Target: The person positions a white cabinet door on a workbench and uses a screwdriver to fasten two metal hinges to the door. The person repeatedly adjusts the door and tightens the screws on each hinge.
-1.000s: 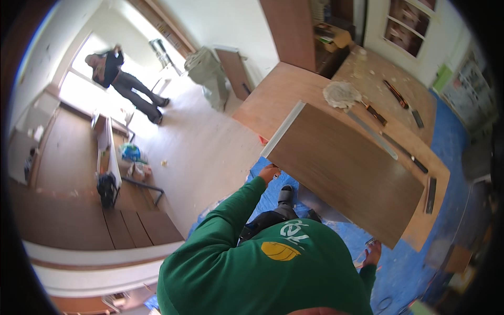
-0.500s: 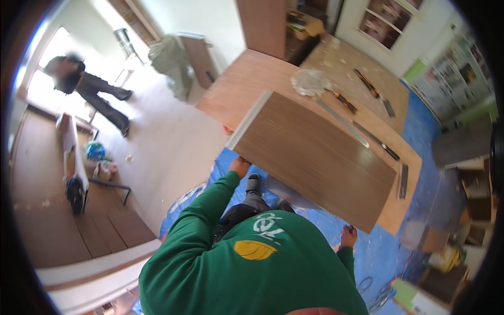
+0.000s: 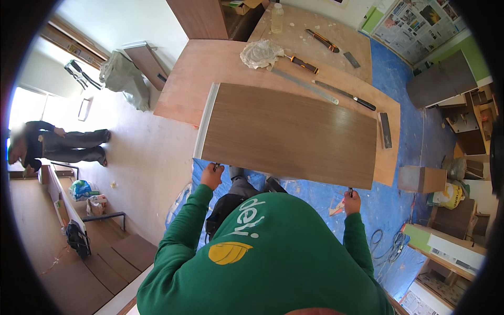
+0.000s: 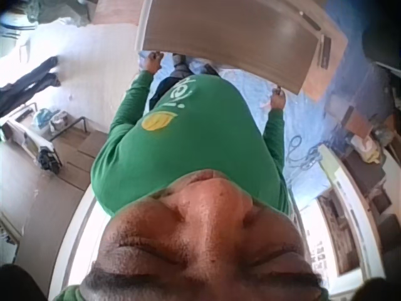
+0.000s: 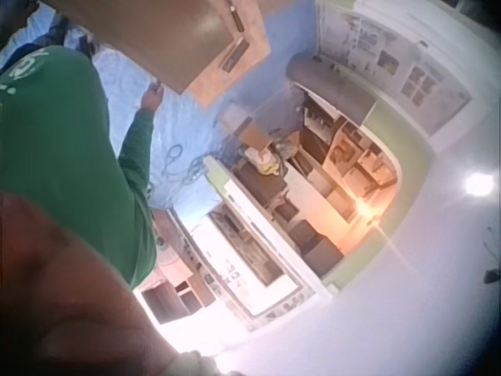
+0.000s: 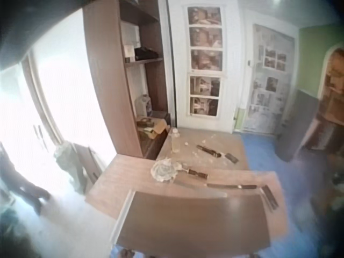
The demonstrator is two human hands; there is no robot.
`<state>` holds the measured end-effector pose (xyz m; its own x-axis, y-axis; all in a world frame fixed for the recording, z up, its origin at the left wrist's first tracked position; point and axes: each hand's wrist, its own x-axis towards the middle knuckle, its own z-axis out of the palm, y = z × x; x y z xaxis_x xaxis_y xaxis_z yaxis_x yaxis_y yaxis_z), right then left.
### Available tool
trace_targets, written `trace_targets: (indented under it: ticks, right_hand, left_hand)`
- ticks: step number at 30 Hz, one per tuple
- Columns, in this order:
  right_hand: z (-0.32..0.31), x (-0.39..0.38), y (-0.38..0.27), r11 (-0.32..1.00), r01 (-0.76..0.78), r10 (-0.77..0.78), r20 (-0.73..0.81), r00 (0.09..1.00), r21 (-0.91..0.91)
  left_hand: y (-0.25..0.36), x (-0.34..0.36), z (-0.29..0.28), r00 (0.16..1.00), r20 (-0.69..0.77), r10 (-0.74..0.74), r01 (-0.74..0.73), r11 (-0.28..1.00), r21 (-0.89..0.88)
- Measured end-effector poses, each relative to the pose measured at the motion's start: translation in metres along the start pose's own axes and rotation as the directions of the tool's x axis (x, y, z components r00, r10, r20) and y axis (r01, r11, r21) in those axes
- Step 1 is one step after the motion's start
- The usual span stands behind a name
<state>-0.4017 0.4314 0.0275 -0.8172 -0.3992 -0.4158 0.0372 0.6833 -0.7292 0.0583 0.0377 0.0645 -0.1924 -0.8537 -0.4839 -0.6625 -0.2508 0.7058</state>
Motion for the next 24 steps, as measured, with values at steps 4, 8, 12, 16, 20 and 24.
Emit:
trace_targets:
  ticks: [4, 8, 12, 16, 20, 24]
  right_hand:
    - [0.002, 0.010, 0.026, 1.000, 0.011, -0.011, 0.035, 0.999, -0.001]
    - [0.024, 0.002, 0.025, 0.999, -0.022, 0.021, 0.002, 1.000, 0.039]
    - [0.021, 0.003, 0.030, 0.990, -0.026, 0.025, 0.013, 1.000, 0.140]
    - [0.020, -0.005, 0.028, 0.991, 0.027, -0.032, 0.033, 0.999, 0.130]
    - [0.029, -0.020, -0.009, 0.996, -0.040, 0.037, 0.045, 0.998, 0.074]
    - [0.013, -0.018, 0.019, 0.998, 0.039, -0.041, -0.038, 0.998, -0.051]
  left_hand:
    - [-0.007, 0.009, 0.005, 0.999, 0.028, 0.026, -0.026, 1.000, 0.007]
    - [-0.016, 0.021, -0.001, 1.000, -0.006, 0.023, -0.023, 0.999, 0.046]
    - [-0.020, 0.021, 0.003, 1.000, 0.004, 0.031, -0.031, 0.999, -0.014]
    - [-0.033, 0.020, -0.001, 0.999, 0.028, 0.043, -0.044, 0.997, 0.066]
    - [-0.064, 0.020, -0.009, 0.974, 0.004, 0.228, -0.223, 0.947, 0.232]
    - [-0.026, 0.006, -0.004, 0.981, -0.004, 0.194, -0.187, 0.949, 0.253]
